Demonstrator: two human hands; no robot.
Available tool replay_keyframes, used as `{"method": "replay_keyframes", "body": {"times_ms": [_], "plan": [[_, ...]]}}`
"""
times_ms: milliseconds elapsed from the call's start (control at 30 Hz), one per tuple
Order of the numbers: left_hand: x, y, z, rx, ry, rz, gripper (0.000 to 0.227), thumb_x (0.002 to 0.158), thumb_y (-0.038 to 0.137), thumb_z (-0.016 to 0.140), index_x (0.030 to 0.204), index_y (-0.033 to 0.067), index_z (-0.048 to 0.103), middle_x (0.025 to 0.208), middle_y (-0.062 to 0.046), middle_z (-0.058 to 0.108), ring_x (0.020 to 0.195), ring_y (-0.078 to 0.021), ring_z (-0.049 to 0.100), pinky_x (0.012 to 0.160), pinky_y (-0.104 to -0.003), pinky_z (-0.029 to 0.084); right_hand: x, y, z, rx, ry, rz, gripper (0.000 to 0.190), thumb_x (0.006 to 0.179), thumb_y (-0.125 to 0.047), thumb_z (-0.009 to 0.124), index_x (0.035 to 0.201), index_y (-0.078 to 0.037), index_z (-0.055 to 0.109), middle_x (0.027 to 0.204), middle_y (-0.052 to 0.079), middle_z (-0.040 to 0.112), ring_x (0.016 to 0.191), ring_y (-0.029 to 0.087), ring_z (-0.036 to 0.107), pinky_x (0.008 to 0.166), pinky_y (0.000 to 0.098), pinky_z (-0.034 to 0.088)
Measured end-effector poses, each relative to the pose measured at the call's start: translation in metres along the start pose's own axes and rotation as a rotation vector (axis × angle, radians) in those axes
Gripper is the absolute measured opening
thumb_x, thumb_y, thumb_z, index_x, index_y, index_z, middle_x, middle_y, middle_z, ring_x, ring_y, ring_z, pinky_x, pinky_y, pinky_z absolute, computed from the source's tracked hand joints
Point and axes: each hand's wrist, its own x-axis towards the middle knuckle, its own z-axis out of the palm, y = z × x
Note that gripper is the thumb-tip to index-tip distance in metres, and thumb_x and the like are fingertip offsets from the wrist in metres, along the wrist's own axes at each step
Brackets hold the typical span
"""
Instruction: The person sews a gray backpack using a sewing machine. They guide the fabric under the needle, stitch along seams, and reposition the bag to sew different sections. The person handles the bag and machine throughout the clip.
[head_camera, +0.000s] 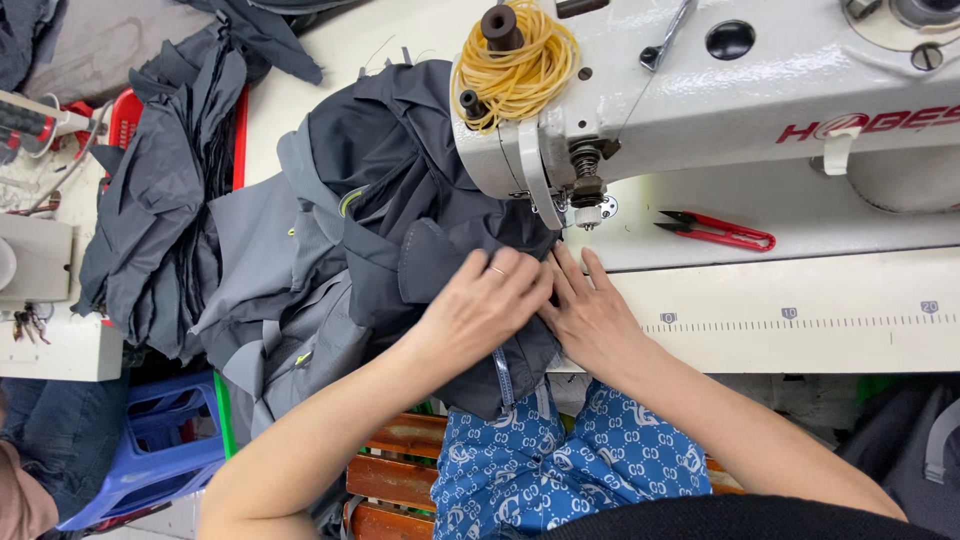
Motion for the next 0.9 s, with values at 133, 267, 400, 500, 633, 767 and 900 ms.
{"method": "replay_keyframes", "body": {"times_ms": [133,267,400,500,633,767,900], "plan": [[-0.005,-0.006,0.033,0.103,-0.001,0.091,0.014,0.091,0.003,0.055,0.095,0.003,0.068,0.085,-0.018,0.056,0.082,-0.0371,0.054,0.069,-0.041,0.046,0.007,0.005,-0.003,-0.004,-0.017,-0.025,0.033,0.1,-0.021,0.044,0.125,-0.011,0.064,0.141,0.031,0.052,0.144,0.048,0.041,0.106,0.0599,0.033],[0.016,-0.065,0.023,0.284,0.034,-0.038,0.013,0.094,0.002,0.055,0.094,0.0014,0.068,0.082,-0.018,0.056,0.09,-0.0354,0.056,0.091,-0.047,0.049,0.021,0.016,-0.028,-0.068,-0.014,-0.092,0.049,0.098,-0.016,0.044,0.146,-0.01,0.051,0.134,0.032,0.057,0.136,0.047,0.05,0.105,0.0575,0.037],[0.027,-0.039,0.038,0.189,0.071,0.037,0.017,0.098,0.006,0.053,0.096,0.0031,0.069,0.09,-0.018,0.062,0.098,-0.0364,0.06,0.106,-0.05,0.045,0.038,0.024,-0.027,-0.019,0.002,-0.147,0.04,0.1,-0.01,0.043,0.138,-0.003,0.055,0.13,0.033,0.057,0.135,0.047,0.05,0.113,0.056,0.037],[0.027,-0.032,0.058,0.11,0.053,0.161,0.021,0.095,0.003,0.048,0.099,0.0028,0.069,0.095,-0.018,0.063,0.099,-0.0361,0.061,0.108,-0.05,0.046,0.048,0.035,-0.02,0.025,-0.061,-0.24,0.035,0.101,-0.009,0.04,0.131,0.0,0.057,0.112,0.03,0.062,0.119,0.045,0.06,0.118,0.0552,0.034],[0.029,-0.039,0.087,0.05,0.002,0.219,0.019,0.091,0.006,0.054,0.1,0.0039,0.07,0.093,-0.016,0.061,0.092,-0.0346,0.061,0.094,-0.049,0.048,0.048,0.053,-0.009,0.133,-0.171,-0.288,0.033,0.1,-0.01,0.038,0.128,-0.002,0.055,0.108,0.029,0.064,0.117,0.043,0.063,0.119,0.0546,0.034],[0.041,-0.044,0.089,-0.037,-0.127,0.14,0.007,0.088,0.008,0.063,0.083,0.0092,0.068,0.073,-0.011,0.055,0.067,-0.0293,0.057,0.059,-0.039,0.045,0.038,0.068,-0.002,0.237,-0.173,-0.266,0.034,0.101,-0.013,0.036,0.127,-0.001,0.055,0.116,0.033,0.062,0.126,0.046,0.058,0.12,0.0542,0.033],[0.044,-0.036,0.123,-0.061,-0.205,0.072,0.022,0.085,0.004,0.065,0.064,0.0109,0.062,0.06,-0.01,0.05,0.053,-0.025,0.05,0.049,-0.035,0.04,0.047,0.077,-0.009,0.229,-0.216,-0.257,0.036,0.1,-0.013,0.039,0.127,-0.002,0.059,0.12,0.033,0.063,0.127,0.044,0.058,0.12,0.0557,0.031]]}}
